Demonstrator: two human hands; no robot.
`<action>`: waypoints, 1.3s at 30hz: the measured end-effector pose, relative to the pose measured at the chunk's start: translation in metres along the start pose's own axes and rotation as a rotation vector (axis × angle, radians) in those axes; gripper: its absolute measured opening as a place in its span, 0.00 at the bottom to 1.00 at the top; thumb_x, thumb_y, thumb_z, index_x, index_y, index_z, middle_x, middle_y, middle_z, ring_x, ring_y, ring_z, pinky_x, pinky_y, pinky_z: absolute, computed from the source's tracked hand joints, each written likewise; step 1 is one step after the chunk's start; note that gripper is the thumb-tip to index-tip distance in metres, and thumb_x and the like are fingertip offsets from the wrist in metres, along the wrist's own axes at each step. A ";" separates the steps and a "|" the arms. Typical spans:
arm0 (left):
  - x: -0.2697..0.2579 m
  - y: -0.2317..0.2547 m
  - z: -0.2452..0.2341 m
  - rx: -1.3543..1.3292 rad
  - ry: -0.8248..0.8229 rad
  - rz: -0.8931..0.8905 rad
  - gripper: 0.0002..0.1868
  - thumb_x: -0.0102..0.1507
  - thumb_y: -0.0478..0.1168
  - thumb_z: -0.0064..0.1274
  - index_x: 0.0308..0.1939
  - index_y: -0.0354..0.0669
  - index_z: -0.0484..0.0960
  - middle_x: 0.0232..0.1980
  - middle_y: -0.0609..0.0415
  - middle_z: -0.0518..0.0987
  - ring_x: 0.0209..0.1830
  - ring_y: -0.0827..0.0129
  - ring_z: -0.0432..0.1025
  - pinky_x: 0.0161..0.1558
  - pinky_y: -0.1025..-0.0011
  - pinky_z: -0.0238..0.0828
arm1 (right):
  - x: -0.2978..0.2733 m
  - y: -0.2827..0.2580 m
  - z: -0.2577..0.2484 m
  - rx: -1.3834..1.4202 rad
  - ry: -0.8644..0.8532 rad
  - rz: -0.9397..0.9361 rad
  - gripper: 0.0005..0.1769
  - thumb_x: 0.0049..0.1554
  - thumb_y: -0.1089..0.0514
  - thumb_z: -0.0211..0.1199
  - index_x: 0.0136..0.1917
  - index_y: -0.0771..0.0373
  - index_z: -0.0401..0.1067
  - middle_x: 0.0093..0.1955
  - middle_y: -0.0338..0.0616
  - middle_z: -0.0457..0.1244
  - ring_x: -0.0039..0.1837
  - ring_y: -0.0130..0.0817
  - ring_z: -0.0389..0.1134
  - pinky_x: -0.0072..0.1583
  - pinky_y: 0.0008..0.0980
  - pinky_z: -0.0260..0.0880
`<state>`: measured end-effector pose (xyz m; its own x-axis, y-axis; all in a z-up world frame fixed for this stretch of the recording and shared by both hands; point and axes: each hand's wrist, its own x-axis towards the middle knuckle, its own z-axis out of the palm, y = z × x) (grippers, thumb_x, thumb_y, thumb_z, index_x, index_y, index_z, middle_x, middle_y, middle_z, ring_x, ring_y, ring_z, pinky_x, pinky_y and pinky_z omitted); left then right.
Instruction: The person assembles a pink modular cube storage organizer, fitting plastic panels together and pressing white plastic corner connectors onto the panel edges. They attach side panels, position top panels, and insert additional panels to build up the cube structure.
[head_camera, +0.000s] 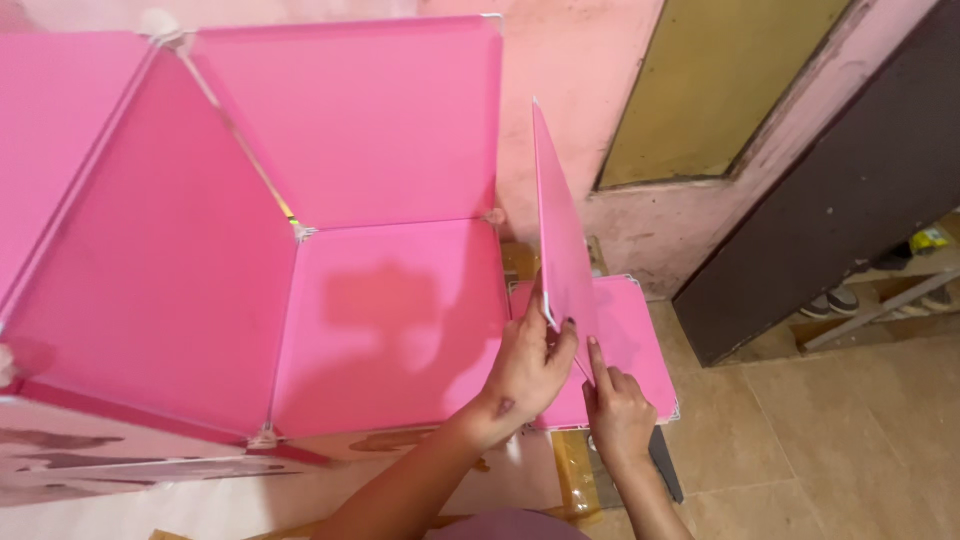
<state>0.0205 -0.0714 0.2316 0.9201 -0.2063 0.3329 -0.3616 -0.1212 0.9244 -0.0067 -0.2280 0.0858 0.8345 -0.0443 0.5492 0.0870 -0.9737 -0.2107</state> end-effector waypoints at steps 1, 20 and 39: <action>0.002 -0.012 0.007 0.033 0.030 0.025 0.21 0.69 0.32 0.45 0.66 0.33 0.65 0.31 0.47 0.80 0.25 0.67 0.77 0.28 0.65 0.71 | -0.001 0.004 0.000 -0.016 -0.007 0.009 0.42 0.45 0.58 0.71 0.73 0.48 0.67 0.34 0.41 0.65 0.37 0.39 0.70 0.36 0.40 0.70; 0.002 -0.188 0.103 -0.260 0.185 -0.370 0.35 0.64 0.32 0.50 0.72 0.36 0.52 0.59 0.34 0.73 0.53 0.52 0.74 0.54 0.61 0.74 | -0.031 0.101 0.124 2.100 -0.159 1.472 0.09 0.61 0.54 0.62 0.53 0.56 0.66 0.46 0.31 0.64 0.32 0.27 0.55 0.34 0.27 0.55; -0.031 -0.168 0.065 0.651 -0.461 -0.067 0.17 0.65 0.39 0.53 0.56 0.39 0.82 0.64 0.42 0.77 0.69 0.46 0.66 0.68 0.50 0.58 | -0.114 0.165 0.262 1.556 -0.617 1.612 0.12 0.65 0.49 0.52 0.55 0.57 0.69 0.39 0.42 0.66 0.30 0.29 0.58 0.31 0.29 0.58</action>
<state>0.0432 -0.1080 0.0543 0.8398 -0.5415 0.0388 -0.4535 -0.6604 0.5985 0.0554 -0.3247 -0.2234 0.6083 0.0140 -0.7936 -0.6244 0.6257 -0.4676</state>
